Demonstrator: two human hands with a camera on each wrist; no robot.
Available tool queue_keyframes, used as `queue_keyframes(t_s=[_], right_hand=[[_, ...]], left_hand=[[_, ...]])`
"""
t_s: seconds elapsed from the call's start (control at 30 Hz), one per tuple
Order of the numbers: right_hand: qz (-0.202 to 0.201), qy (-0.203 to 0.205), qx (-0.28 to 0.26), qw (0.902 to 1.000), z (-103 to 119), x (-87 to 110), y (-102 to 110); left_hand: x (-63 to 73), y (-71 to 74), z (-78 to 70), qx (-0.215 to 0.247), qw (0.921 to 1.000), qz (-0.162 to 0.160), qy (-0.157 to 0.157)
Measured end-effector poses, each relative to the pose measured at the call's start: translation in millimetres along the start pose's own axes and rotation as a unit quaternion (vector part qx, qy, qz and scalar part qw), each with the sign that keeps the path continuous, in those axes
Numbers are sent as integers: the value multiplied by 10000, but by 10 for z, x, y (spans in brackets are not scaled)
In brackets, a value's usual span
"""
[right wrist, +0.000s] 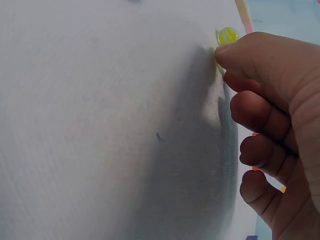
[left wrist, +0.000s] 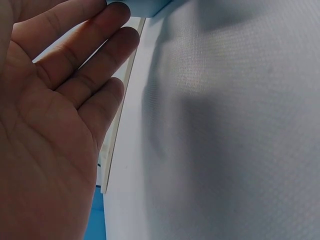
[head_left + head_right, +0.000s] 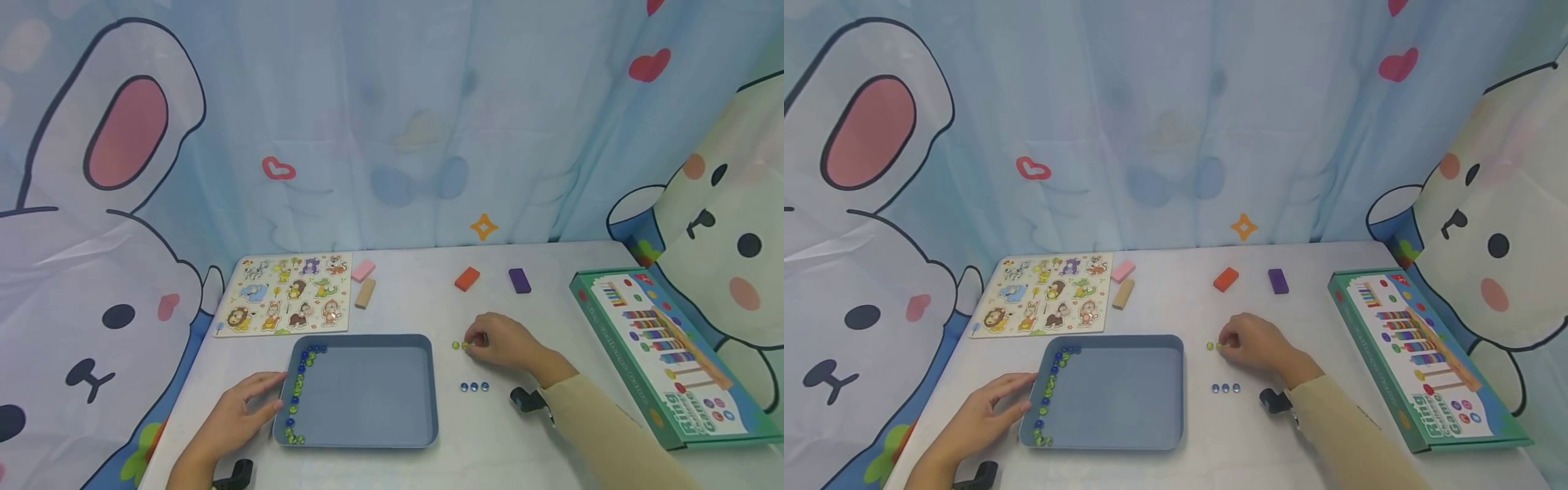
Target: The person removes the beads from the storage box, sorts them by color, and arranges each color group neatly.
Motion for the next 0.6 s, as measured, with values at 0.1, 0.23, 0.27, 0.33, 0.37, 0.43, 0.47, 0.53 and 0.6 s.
queue_keyframes(t_s=[0.1,0.23,0.27,0.33,0.37,0.43,0.47,0.53,0.6], right_hand=[[-33,23,14,10000,-6,-3,-3],[-63,33,-36,10000,-29,-9,19],[-93,34,-57,9999,-33,-9,41],[-177,64,-104,9998,-27,-4,106],[-240,114,-145,9995,-11,-3,150],[-364,256,-187,9988,52,-7,247],[-429,355,-171,9983,100,-13,291],[-532,576,-171,9968,227,-34,366],[-568,788,-167,9951,397,-67,408]], left_hand=[[-1,0,-1,-8,10000,16,32],[9,-7,15,-14,10000,-3,82],[9,-8,18,-22,10000,-17,82],[12,-7,11,-71,10000,-33,-11],[12,-7,9,-105,9999,-41,-51],[9,-8,10,-156,9998,-60,-126],[9,-9,6,-172,9997,-66,-179],[4,-8,18,-177,9996,-89,-178],[2,-9,29,-158,9997,-95,-187]])
Point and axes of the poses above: each hand's wrist, its own x-axis away from the middle knuckle, its own y-axis out of the back of the hand, z = x × y, the point moved 6 cm from there along -x, towards the middle knuckle, and after that the axes turned 7 degrees about z, right-handed, at the moved point
